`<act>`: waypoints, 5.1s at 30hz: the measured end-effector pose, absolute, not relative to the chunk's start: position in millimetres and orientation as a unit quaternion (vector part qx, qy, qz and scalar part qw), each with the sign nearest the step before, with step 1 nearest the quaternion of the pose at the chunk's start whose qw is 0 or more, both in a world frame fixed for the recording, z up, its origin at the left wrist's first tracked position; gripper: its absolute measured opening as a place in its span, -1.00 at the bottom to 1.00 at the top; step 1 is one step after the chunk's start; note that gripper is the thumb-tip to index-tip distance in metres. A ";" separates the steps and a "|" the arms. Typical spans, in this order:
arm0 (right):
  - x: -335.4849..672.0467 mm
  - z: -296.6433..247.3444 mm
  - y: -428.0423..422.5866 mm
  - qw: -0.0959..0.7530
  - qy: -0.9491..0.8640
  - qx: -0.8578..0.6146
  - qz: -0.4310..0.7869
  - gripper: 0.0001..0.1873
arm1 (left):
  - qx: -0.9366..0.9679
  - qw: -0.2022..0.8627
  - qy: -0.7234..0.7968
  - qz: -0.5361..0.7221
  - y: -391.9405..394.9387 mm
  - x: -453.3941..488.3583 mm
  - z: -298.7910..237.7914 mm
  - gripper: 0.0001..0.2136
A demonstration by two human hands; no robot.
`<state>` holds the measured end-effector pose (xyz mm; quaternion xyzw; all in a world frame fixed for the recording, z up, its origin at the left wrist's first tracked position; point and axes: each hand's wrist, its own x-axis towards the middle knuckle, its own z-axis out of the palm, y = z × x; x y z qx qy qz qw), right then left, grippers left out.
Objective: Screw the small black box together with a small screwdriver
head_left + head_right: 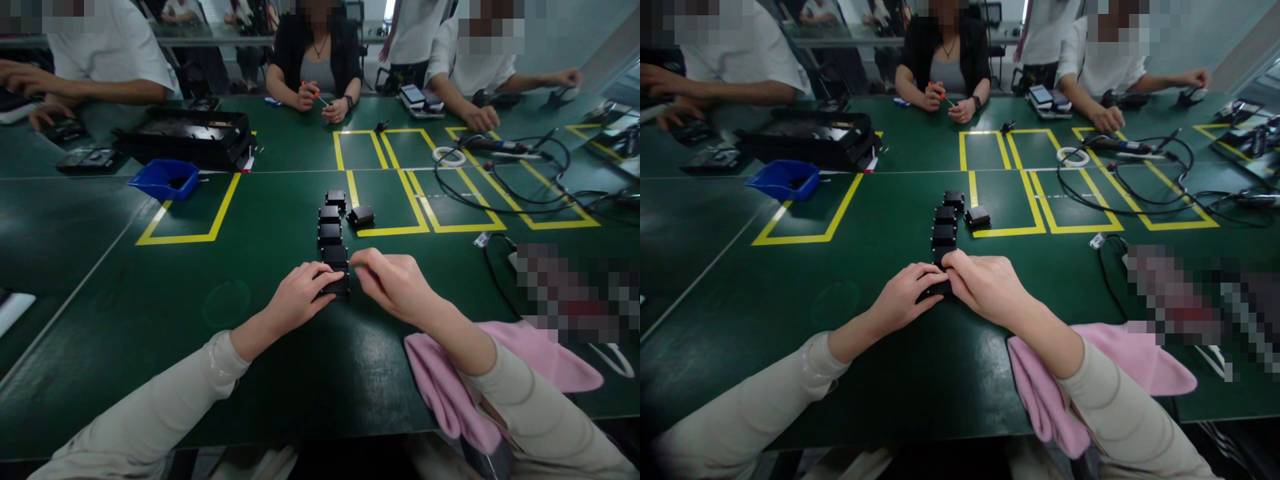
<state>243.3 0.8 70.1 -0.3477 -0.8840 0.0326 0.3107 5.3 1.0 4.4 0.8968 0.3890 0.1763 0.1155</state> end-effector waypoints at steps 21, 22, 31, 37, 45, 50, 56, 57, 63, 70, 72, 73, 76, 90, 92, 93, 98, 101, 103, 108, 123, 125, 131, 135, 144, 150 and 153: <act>243.1 70.4 1.6 0.337 -0.880 -0.334 0.007 -0.78 | 0.898 0.109 0.388 0.178 0.8 5.5 4.2 -0.65; 243.2 70.5 1.6 0.331 -0.882 -0.335 0.003 -0.76 | 0.897 0.109 0.389 0.177 0.8 5.5 4.2 -0.65; 242.6 70.7 1.7 0.330 -0.882 -0.337 -0.004 -0.76 | 0.899 0.107 0.387 0.176 1.2 4.9 3.7 -0.64; 242.7 69.5 1.6 0.321 -0.884 -0.341 -0.012 -0.75 | 0.899 0.104 0.387 0.176 2.1 4.4 0.7 -0.64; 243.1 70.6 1.9 0.317 -0.885 -0.341 -0.014 -0.71 | 0.898 0.108 0.388 0.176 1.1 4.9 2.8 -0.64; 242.6 69.4 1.5 0.326 -0.881 -0.343 0.006 -0.79 | 0.897 0.110 0.391 0.173 1.4 4.7 3.4 -0.65; 243.8 70.5 1.4 0.302 -0.887 -0.349 -0.001 -0.74 | 0.897 0.107 0.390 0.177 0.9 4.9 4.0 -0.65; 243.9 70.6 1.4 0.300 -0.887 -0.351 -0.002 -0.74 | 0.897 0.108 0.390 0.177 0.8 5.0 4.2 -0.66; 243.2 72.1 1.7 0.323 -0.885 -0.335 0.003 -0.77 | 0.898 0.106 0.389 0.178 1.0 5.5 4.5 -0.65; 242.9 70.9 1.4 0.319 -0.883 -0.343 0.000 -0.76 | 0.898 0.107 0.388 0.178 1.1 5.0 3.7 -0.66; 243.2 70.5 1.5 0.315 -0.884 -0.345 0.009 -0.77 | 0.898 0.107 0.389 0.177 1.1 5.0 3.7 -0.65; 243.4 70.4 1.6 0.311 -0.885 -0.346 0.007 -0.76 | 0.898 0.106 0.390 0.177 1.1 4.9 3.8 -0.65; 243.6 69.7 2.1 0.308 -0.886 -0.346 -0.011 -0.72 | 0.897 0.109 0.390 0.175 1.2 4.9 4.2 -0.65; 244.7 68.2 3.1 0.320 -0.880 -0.352 -0.001 -0.74 | 0.898 0.111 0.389 0.174 1.4 5.0 4.1 -0.65; 244.3 68.3 3.2 0.322 -0.880 -0.349 0.008 -0.79 | 0.897 0.110 0.390 0.175 1.5 5.2 4.0 -0.65; 244.1 68.4 3.2 0.323 -0.880 -0.348 0.014 -0.80 | 0.898 0.109 0.389 0.175 1.5 5.2 3.8 -0.65; 244.7 68.5 3.4 0.318 -0.883 -0.345 0.020 -0.79 | 0.900 0.103 0.386 0.173 1.5 4.4 3.0 -0.65; 245.7 67.2 4.0 0.317 -0.882 -0.349 0.019 -0.77 | 0.899 0.104 0.386 0.177 1.3 4.1 3.1 -0.65; 245.5 66.2 4.4 0.323 -0.878 -0.354 0.023 -0.78 | 0.899 0.106 0.385 0.178 1.2 4.2 3.5 -0.65; 244.4 65.0 5.0 0.341 -0.874 -0.345 0.021 -0.79 | 0.899 0.108 0.385 0.178 1.0 4.5 4.2 -0.66; 243.9 60.0 6.4 0.355 -0.865 -0.355 0.009 -0.73 | 0.898 0.113 0.384 0.181 1.7 4.1 2.7 -0.64; 243.9 59.9 6.5 0.353 -0.866 -0.356 0.008 -0.74 | 0.898 0.115 0.383 0.183 1.9 4.1 2.3 -0.64; 242.9 63.0 5.4 0.368 -0.865 -0.340 -0.006 -0.78 | 0.899 0.113 0.383 0.182 2.1 4.4 2.3 -0.65; 242.9 64.6 4.5 0.356 -0.874 -0.330 -0.012 -0.76 | 0.899 0.113 0.384 0.180 1.9 4.7 2.8 -0.64; 242.2 66.3 3.9 0.358 -0.874 -0.328 -0.015 -0.77 | 0.898 0.115 0.386 0.178 2.0 4.1 2.3 -0.64; 242.4 63.8 4.5 0.353 -0.870 -0.342 -0.016 -0.79 | 0.898 0.113 0.385 0.179 1.8 4.3 2.1 -0.65; 241.7 63.8 4.5 0.356 -0.869 -0.343 -0.017 -0.80 | 0.898 0.111 0.385 0.180 2.0 4.4 1.8 -0.65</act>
